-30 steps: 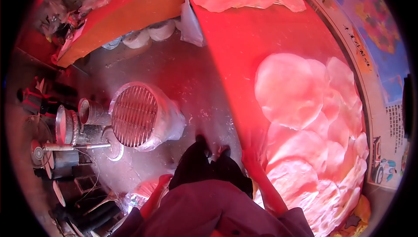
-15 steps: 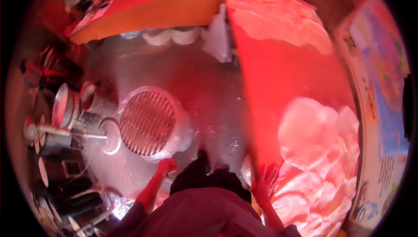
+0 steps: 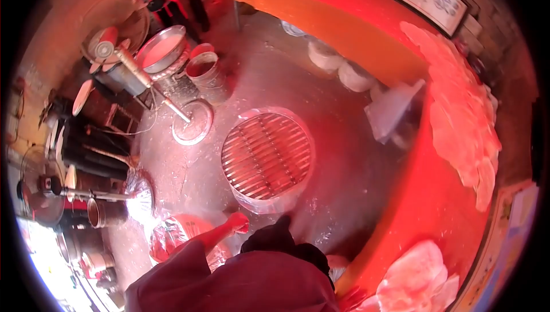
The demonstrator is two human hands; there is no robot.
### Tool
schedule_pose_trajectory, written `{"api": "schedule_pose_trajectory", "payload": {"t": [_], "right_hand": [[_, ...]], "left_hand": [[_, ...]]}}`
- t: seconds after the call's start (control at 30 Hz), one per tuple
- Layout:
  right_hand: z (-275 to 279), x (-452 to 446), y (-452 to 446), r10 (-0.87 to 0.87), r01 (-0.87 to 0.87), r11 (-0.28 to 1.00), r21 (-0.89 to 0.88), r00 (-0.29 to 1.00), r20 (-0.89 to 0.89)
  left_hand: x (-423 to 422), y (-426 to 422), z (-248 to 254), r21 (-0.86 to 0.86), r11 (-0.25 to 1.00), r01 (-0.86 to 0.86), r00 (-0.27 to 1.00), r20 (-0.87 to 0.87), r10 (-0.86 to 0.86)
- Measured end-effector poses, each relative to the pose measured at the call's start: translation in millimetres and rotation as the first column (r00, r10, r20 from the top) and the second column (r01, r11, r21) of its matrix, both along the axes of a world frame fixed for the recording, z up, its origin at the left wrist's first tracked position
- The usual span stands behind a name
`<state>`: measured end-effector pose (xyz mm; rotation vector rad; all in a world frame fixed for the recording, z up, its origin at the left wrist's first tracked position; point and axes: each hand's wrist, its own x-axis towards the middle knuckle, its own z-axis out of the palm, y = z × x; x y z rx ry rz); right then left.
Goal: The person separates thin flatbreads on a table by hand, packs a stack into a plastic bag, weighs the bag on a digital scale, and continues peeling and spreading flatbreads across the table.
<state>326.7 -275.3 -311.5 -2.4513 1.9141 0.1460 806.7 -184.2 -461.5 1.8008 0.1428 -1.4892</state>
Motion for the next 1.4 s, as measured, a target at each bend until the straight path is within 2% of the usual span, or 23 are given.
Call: {"api": "schedule_pose_trajectory", "payload": {"t": [0.17,0.23,0.27,0.33,0.37,0.43,0.47,0.57,0.6,0.67,0.73,0.77,0.87,0.9,1.0,1.07,1.1,1.17,1.2,1.27,1.3,1.37,1.4], "right_hand": [[-2,-6,-26,0.092,-0.089,0.986,0.139,0.996,-0.019],[-3,-6,-35,0.123,-0.118,0.971,0.209,0.992,-0.014],[-3,-7,-42,0.140,-0.133,0.960,0.246,0.990,-0.012],[-5,-10,-53,0.183,-0.171,0.933,0.317,0.983,-0.010],[-5,-11,-61,0.204,-0.190,0.915,0.355,0.979,-0.003],[-10,-16,-78,0.256,-0.238,0.870,0.432,0.967,0.018],[-13,-17,-89,0.283,-0.261,0.842,0.472,0.959,0.027],[-22,-19,-127,0.368,-0.338,0.726,0.599,0.927,0.077],[-28,-20,-141,0.394,-0.358,0.677,0.643,0.914,0.093],[-43,-20,-168,0.447,-0.388,0.561,0.731,0.885,0.127],[-74,-24,-195,0.493,-0.407,0.402,0.820,0.851,0.180],[-87,-24,-206,0.509,-0.417,0.329,0.847,0.834,0.213],[3,23,-237,0.547,-0.599,0.490,0.633,0.777,0.311],[1,22,-245,0.549,-0.601,0.485,0.635,0.775,0.314],[-15,13,-270,0.621,-0.755,0.361,0.548,0.633,0.462],[-24,12,-286,0.655,-0.841,0.262,0.474,0.516,0.552],[-25,15,-293,0.658,-0.844,0.253,0.473,0.509,0.555],[-24,20,-310,0.749,-0.902,0.162,0.401,0.377,0.546],[1,35,-319,0.753,-0.903,0.148,0.404,0.368,0.546],[75,81,-335,0.593,-0.956,0.028,0.292,0.251,0.765],[78,91,-341,0.596,-0.956,0.019,0.293,0.247,0.764],[82,103,-351,0.728,-0.978,-0.090,0.190,0.066,0.683],[76,105,-356,0.728,-0.976,-0.103,0.194,0.059,0.683]], "left_hand": [[-13,7,6,-0.020,0.997,-0.073,0.996,-0.054,0.072],[-17,17,-3,-0.024,0.990,0.137,0.990,0.029,-0.136],[-19,22,-3,-0.021,0.992,0.127,0.992,0.030,-0.126],[-19,25,-2,0.023,0.918,0.396,0.898,0.200,-0.392],[-18,25,2,0.021,0.919,0.394,0.898,0.205,-0.389],[-16,19,13,0.094,0.778,0.621,0.692,0.400,-0.601],[-18,18,14,0.136,0.736,0.663,0.599,0.492,-0.631],[-31,19,15,0.110,0.817,0.566,0.620,0.596,-0.510],[-32,18,23,0.090,0.799,0.594,0.653,0.526,-0.545],[-44,16,33,0.058,0.802,0.594,0.651,0.551,-0.522],[-46,2,51,0.026,0.796,0.605,0.635,0.587,-0.502],[-48,-3,66,0.064,0.742,0.668,0.573,0.592,-0.567],[-59,-28,139,0.120,0.611,0.782,0.446,0.577,-0.685],[-61,-38,155,0.132,0.534,0.835,0.382,0.559,-0.736],[-72,-39,156,0.084,0.530,0.844,0.437,0.465,-0.770],[-83,-35,155,0.051,0.500,0.865,0.403,0.524,-0.750],[-85,-44,169,0.019,0.461,0.887,0.364,0.585,-0.725],[-90,-65,214,-0.018,0.454,0.891,0.399,0.508,-0.763],[-94,-72,224,-0.016,0.424,0.906,0.363,0.546,-0.755],[-102,-79,232,-0.004,0.376,0.927,0.305,0.591,-0.747],[-107,-81,235,-0.005,0.384,0.923,0.313,0.591,-0.744],[-118,-82,242,-0.005,0.387,0.922,0.294,0.660,-0.692],[-122,-82,246,-0.035,0.429,0.903,0.335,0.682,-0.650]]}}
